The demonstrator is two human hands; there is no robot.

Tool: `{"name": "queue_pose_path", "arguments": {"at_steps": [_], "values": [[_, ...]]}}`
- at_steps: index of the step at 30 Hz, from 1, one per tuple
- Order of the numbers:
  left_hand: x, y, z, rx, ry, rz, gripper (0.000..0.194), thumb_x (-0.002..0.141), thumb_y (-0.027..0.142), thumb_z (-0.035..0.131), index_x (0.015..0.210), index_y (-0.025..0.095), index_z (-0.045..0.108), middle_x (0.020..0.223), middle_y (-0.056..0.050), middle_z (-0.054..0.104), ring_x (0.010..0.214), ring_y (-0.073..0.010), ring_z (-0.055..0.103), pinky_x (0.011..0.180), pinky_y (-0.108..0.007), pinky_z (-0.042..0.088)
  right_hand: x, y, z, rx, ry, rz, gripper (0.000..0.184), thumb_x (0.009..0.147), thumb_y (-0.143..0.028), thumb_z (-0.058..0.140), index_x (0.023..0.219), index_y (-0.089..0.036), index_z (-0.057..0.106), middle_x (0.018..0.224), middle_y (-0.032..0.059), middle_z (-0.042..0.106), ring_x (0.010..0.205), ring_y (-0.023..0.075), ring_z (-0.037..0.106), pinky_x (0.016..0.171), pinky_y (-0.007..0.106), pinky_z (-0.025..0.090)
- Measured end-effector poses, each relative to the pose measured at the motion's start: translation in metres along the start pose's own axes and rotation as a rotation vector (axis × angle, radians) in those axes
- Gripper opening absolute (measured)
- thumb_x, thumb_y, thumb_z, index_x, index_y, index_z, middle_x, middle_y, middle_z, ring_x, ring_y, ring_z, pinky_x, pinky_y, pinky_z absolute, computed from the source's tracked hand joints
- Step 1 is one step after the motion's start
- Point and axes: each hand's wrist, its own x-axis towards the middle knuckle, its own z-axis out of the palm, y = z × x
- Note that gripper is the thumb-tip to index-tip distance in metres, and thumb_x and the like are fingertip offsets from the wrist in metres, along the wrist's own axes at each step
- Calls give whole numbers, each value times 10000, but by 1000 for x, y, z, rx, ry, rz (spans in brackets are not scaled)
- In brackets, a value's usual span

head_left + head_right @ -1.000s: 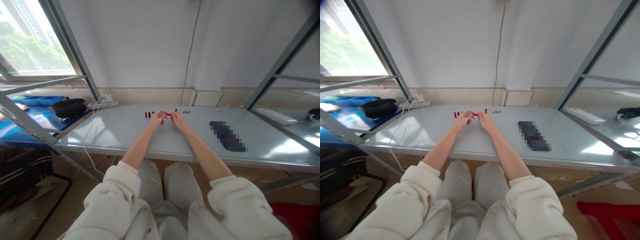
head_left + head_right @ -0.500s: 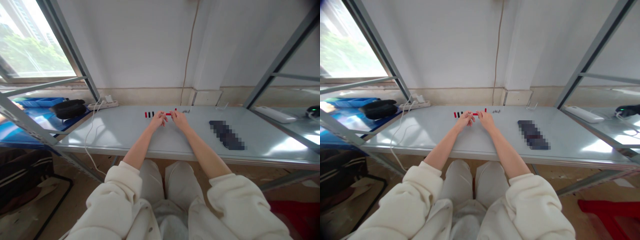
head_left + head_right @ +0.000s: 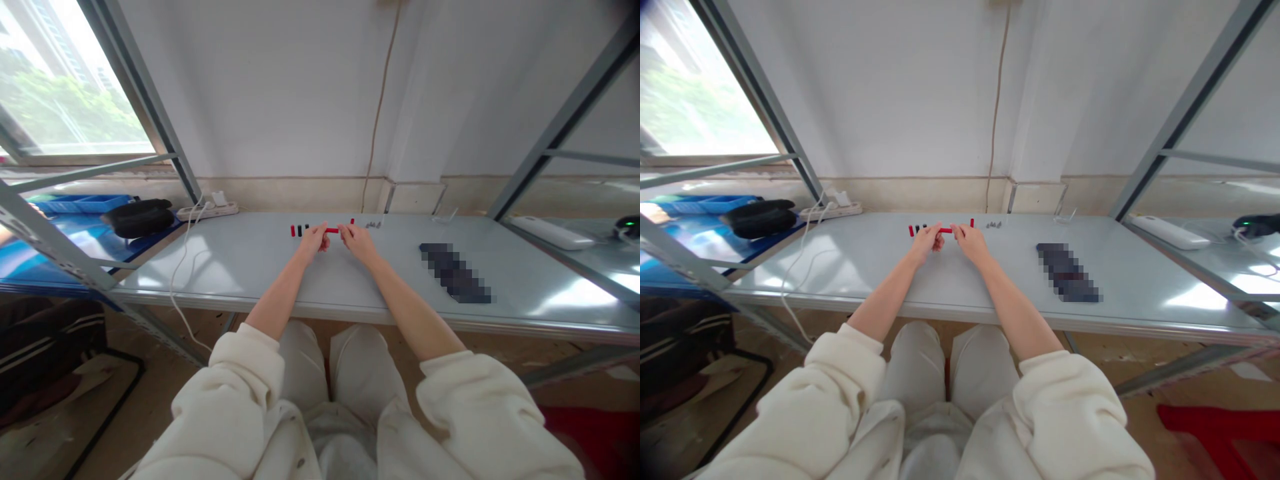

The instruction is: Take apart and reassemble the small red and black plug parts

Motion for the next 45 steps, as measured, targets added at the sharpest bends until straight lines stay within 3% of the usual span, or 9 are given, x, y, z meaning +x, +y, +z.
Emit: {"name": "queue_pose_path", "arguments": {"at_steps": [10, 17, 20, 23, 26, 29, 34, 41, 45], "values": [[1, 2, -3, -101, 148, -24, 370, 808, 459, 421, 600, 155, 458, 458, 35, 482, 328, -39, 397, 354, -188, 244, 0, 1, -7, 83, 28, 52, 555, 815, -631, 222, 593, -192, 478, 469, -6, 481, 519, 127, 494, 574, 233, 363], [6, -1, -5, -92, 236, 9, 301, 833, 400, 405, 805, 137, 548, 554, 40, 514, 327, -21, 389, 346, -185, 228, 1, 2, -10, 114, 90, 110, 535, 817, -616, 245, 613, -188, 492, 465, -5, 478, 523, 132, 500, 584, 244, 362], [5, -3, -5, -42, 194, 53, 278, 788, 405, 486, 801, 135, 551, 576, 38, 530, 333, -17, 385, 356, -180, 241, 2, 3, -11, 164, 162, 123, 509, 804, -612, 289, 655, -179, 512, 531, 10, 528, 542, 128, 501, 589, 248, 371], [2, -3, -4, -11, 55, 89, 281, 727, 412, 565, 761, 133, 550, 583, 25, 554, 353, -21, 405, 364, -171, 252, 5, 6, -8, 203, 213, 48, 450, 776, -584, 382, 691, -170, 538, 666, 45, 590, 626, 136, 519, 639, 261, 390], [0, -3, -3, -23, -37, 110, 299, 699, 415, 597, 781, 130, 558, 610, 10, 578, 367, -28, 427, 366, -174, 257, 6, 8, -3, 218, 119, -33, 364, 750, -519, 468, 691, -171, 558, 733, 57, 612, 659, 139, 522, 658, 271, 401], [1, -3, -3, -45, -48, 130, 302, 687, 410, 615, 774, 128, 551, 609, 10, 578, 367, -33, 433, 364, -180, 258, 4, 8, 1, 214, -24, -67, 270, 732, -432, 527, 687, -170, 571, 728, 46, 619, 628, 128, 511, 627, 265, 397], [-2, 0, -2, -61, -68, 103, 304, 697, 423, 602, 746, 132, 531, 561, 33, 540, 366, -34, 438, 353, -176, 258, 2, 9, 5, 242, -150, -35, 214, 716, -363, 570, 695, -150, 568, 644, 21, 602, 563, 110, 494, 554, 241, 375], [-2, 2, -1, -4, -65, 63, 256, 749, 397, 541, 738, 142, 525, 505, 47, 496, 357, -36, 401, 371, -181, 249, 0, 8, 7, 146, -177, -46, 167, 726, -306, 573, 717, -141, 591, 646, 15, 601, 571, 102, 497, 555, 226, 367], [1, -5, 0, 273, 58, 161, 201, 797, 324, 457, 743, 149, 543, 546, 33, 513, 421, -54, 428, 463, -198, 328, 3, 11, 5, -51, -169, -72, 126, 747, -260, 555, 720, -147, 604, 651, 20, 599, 588, 108, 498, 573, 227, 359]]}}
